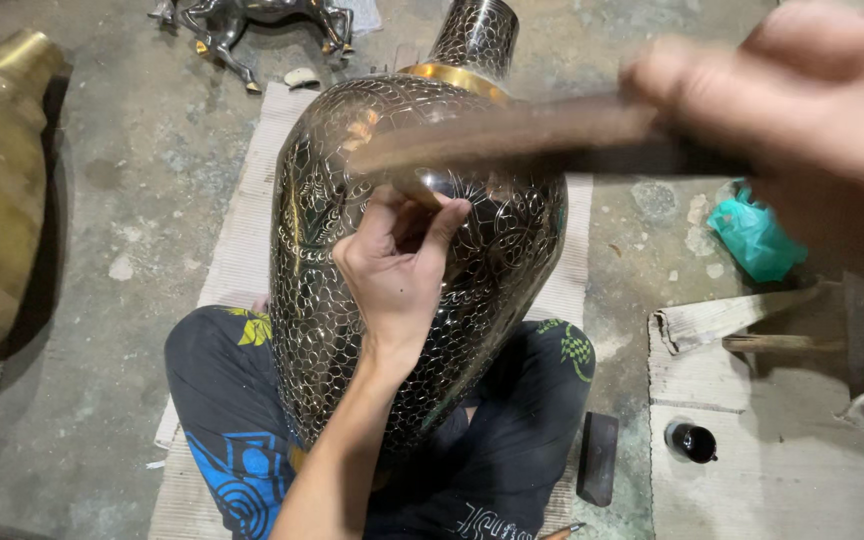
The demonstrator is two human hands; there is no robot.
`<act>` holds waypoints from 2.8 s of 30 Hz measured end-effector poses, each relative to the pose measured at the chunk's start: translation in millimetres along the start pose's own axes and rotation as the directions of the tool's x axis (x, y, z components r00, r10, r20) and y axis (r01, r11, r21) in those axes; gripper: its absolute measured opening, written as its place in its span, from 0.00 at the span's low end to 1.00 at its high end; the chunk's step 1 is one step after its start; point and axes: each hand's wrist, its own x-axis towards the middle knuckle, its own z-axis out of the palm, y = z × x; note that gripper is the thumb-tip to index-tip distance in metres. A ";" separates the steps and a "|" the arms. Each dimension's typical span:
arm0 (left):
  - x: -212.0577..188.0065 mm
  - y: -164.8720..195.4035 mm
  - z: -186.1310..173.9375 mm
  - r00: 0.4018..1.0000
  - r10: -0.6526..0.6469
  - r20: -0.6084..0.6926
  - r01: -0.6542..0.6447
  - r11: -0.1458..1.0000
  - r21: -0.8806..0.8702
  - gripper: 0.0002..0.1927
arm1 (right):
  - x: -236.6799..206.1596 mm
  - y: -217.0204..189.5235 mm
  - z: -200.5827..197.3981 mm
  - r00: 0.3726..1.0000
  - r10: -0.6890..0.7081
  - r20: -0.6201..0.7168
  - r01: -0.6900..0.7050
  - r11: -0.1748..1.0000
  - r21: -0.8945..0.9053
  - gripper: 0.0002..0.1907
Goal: The person sits on the floor with a large engraved brass vase on their lap, holds a metal punch against the vase surface with one hand, and strikes the punch with a wooden mallet held in the other hand, working the embossed pattern across the vase body.
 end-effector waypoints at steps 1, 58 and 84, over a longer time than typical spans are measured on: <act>-0.7 0.4 0.2 1.000 0.014 -0.002 -0.014 1.000 -0.021 0.07 | 4.3 -4.1 -4.5 1.000 0.001 -0.004 0.000 1.000 0.021 0.26; -3.2 -10.0 -5.6 0.997 0.041 0.067 -0.040 0.999 -0.013 0.06 | -10.6 -24.3 -22.1 0.980 0.160 0.119 -0.169 0.983 0.066 0.34; -9.7 -9.1 -9.2 0.996 0.065 0.068 -0.061 0.996 -0.067 0.09 | -5.6 -25.9 -22.0 0.992 0.019 0.123 0.006 0.980 -0.199 0.31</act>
